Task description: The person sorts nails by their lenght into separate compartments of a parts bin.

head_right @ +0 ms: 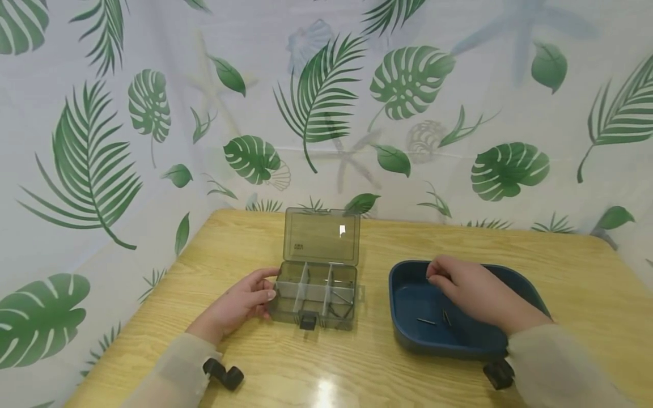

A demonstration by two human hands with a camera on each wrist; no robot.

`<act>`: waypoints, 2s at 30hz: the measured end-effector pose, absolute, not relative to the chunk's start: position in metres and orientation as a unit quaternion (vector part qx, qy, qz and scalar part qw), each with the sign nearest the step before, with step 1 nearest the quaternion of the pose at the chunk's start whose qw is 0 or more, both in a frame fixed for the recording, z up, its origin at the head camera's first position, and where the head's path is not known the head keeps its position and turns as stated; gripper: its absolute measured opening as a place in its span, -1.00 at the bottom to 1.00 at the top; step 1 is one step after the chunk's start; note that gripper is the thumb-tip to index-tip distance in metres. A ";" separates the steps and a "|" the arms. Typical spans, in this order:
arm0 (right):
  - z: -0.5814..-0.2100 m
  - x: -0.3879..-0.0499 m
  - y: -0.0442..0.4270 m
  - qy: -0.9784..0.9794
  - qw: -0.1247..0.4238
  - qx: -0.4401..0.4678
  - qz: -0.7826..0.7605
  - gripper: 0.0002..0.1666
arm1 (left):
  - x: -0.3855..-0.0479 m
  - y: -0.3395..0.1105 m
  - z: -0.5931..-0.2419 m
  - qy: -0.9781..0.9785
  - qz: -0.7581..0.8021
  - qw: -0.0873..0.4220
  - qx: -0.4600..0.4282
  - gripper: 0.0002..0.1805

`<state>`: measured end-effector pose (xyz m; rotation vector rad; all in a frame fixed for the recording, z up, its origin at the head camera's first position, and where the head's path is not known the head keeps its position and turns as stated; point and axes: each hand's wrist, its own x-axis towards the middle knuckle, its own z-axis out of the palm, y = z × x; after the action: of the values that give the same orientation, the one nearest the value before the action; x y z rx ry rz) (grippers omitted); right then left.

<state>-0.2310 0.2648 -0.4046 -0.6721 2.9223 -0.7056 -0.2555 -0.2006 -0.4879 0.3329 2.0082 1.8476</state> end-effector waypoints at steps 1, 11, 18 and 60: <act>-0.404 -0.231 0.261 0.946 0.031 -0.219 -0.235 -0.85 | -0.256 -0.200 -0.488 0.717 0.659 0.195 0.119 -0.36; -0.393 -0.227 0.216 0.920 0.048 -0.257 -0.294 -0.76 | -0.257 -0.198 -0.488 0.714 0.661 0.194 0.122 -0.38; -0.393 -0.227 0.184 0.909 0.050 -0.284 -0.302 -0.75 | -0.257 -0.200 -0.487 0.715 0.659 0.197 0.128 -0.36; -0.414 -0.276 0.066 0.934 0.027 -0.253 -0.251 -0.83 | -0.253 -0.198 -0.487 0.719 0.658 0.188 0.121 -0.37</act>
<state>-0.2759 0.0662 -0.4137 -0.7801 2.8858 -0.7756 -0.2534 -0.1984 -0.4870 0.3417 2.0236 1.8502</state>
